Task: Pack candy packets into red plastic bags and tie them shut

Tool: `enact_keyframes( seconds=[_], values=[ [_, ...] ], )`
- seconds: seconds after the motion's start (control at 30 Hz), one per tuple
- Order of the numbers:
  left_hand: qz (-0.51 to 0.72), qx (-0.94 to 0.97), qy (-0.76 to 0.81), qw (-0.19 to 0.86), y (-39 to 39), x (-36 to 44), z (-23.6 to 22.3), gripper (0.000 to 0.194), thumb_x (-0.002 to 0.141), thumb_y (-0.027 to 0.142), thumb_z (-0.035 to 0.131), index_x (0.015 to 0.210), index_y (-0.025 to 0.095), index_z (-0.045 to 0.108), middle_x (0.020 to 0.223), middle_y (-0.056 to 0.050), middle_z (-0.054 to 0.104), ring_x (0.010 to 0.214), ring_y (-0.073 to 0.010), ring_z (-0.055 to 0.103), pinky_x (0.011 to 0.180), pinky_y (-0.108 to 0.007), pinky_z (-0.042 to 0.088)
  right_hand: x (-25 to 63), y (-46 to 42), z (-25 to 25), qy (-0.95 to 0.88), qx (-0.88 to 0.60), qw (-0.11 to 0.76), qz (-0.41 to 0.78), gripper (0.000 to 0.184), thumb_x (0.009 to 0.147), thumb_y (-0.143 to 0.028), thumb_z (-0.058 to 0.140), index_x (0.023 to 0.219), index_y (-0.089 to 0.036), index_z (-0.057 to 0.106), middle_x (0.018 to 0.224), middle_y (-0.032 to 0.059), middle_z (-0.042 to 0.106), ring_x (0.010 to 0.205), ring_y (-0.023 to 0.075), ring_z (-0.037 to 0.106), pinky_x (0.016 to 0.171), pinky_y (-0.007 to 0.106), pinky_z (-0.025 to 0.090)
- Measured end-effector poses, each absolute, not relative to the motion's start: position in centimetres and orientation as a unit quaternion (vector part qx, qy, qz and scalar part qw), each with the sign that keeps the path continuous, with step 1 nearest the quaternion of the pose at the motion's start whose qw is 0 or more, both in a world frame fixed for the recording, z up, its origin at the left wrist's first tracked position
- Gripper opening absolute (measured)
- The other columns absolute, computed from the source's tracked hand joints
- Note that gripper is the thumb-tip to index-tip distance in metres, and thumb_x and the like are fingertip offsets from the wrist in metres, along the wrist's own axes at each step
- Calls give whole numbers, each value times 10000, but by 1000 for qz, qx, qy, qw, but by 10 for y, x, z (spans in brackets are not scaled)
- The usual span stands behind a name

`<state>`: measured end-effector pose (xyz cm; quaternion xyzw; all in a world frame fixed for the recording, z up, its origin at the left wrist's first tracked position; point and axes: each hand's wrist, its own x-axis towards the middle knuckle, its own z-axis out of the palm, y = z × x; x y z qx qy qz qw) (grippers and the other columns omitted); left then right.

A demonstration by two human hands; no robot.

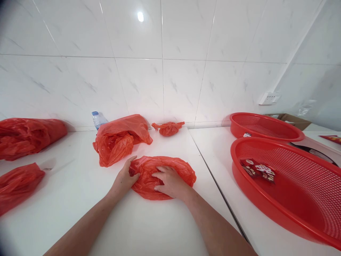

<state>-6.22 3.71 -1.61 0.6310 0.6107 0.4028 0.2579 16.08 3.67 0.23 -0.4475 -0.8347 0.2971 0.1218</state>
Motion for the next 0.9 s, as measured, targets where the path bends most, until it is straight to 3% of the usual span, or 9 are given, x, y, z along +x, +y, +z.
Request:
enact_keyframes(
  seconds=[0.9],
  values=[
    [404,631,610,255,37,-61,-15,639,724,180,535,1337,270,377,1110,-41,617,909,-185,623,845,-344,493,160,36,4,-830,-452,122,304,522,809,-425,563,1318,-333,492,1501,-21,288,1370,237,239,1114,403,229]
  ],
)
